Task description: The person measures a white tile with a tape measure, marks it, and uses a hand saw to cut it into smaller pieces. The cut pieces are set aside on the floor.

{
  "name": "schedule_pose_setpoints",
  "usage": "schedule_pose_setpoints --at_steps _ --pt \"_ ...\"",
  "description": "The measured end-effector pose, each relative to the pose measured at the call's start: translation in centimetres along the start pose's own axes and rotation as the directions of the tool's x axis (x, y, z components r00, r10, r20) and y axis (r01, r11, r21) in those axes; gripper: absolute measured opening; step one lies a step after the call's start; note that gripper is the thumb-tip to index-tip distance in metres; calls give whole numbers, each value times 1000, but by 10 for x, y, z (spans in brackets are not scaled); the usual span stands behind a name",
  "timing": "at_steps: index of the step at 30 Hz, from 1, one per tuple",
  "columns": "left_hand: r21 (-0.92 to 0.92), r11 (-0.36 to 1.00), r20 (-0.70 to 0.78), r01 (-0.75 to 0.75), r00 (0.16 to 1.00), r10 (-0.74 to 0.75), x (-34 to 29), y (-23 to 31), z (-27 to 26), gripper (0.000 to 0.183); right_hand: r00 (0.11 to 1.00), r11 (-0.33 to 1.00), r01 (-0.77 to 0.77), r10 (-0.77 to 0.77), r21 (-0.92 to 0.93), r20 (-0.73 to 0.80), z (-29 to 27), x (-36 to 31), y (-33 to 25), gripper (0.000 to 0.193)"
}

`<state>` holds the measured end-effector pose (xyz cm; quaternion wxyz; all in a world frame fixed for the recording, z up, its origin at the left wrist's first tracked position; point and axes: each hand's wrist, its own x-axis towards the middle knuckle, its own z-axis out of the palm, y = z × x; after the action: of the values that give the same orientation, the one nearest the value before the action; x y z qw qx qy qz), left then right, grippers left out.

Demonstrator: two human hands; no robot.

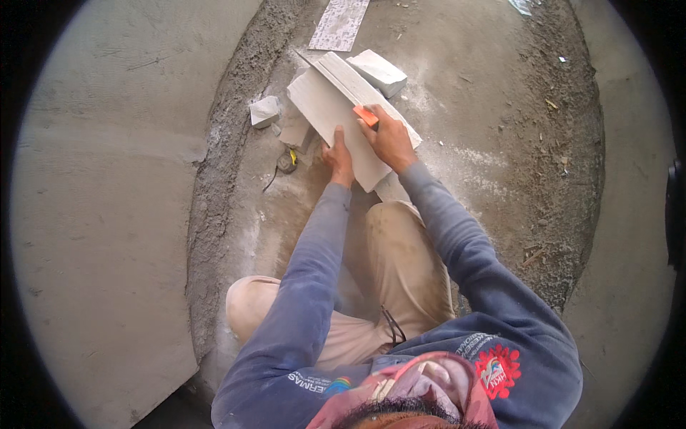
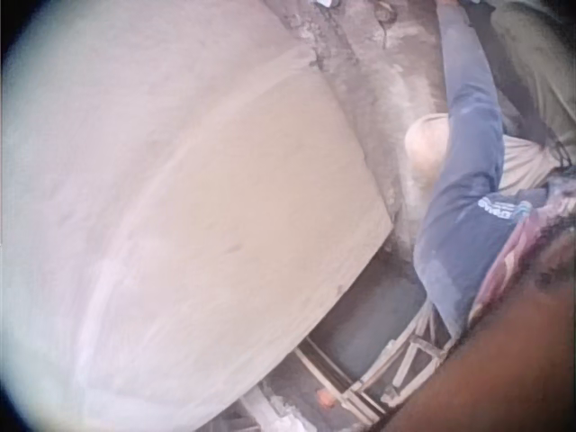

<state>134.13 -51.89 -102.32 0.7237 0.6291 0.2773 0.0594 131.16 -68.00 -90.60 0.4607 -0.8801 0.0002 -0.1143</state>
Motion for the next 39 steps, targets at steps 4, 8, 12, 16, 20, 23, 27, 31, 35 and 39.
schedule_pose_setpoints --at_steps 4,8,12,16,20,23,27,31,35,39 --pt "-98 995 -16 -14 1000 13 13 0 -36 68 997 995 -49 44 83 69 -23 -79 -10 36" --pt "-1 1000 -28 -24 999 24 7 -1 -27 70 1000 994 -10 9 110 7 -70 -132 -9 37" --pt "39 999 -30 27 999 -26 -3 3 -2 73 1000 996 25 -23 82 -21 -27 -40 12 37" --pt "49 996 -46 75 996 -73 -8 9 -11 75 992 994 -102 99 30 75 -35 -76 8 39" --pt "-11 999 -61 53 997 -53 7 9 -21 75 993 992 -92 84 90 86 -101 -176 1 44" --pt "79 997 -71 6 997 0 5 1 -23 76 990 986 -125 118 106 71 -68 -131 11 41" --pt "-7 998 28 64 998 -64 -4 9 4 76 993 992 -113 110 62 50 -42 -73 20 39" --pt "8 997 -3 -73 997 73 18 -2 -36 77 987 987 -134 125 84 105 -88 -172 3 41" --pt "-6 999 3 -42 999 42 17 -7 -26 78 999 993 -6 11 116 -45 -98 -186 4 39" --pt "14 998 -14 64 998 -64 -7 -4 3 78 999 998 -51 52 32 -15 -29 -57 19 38"
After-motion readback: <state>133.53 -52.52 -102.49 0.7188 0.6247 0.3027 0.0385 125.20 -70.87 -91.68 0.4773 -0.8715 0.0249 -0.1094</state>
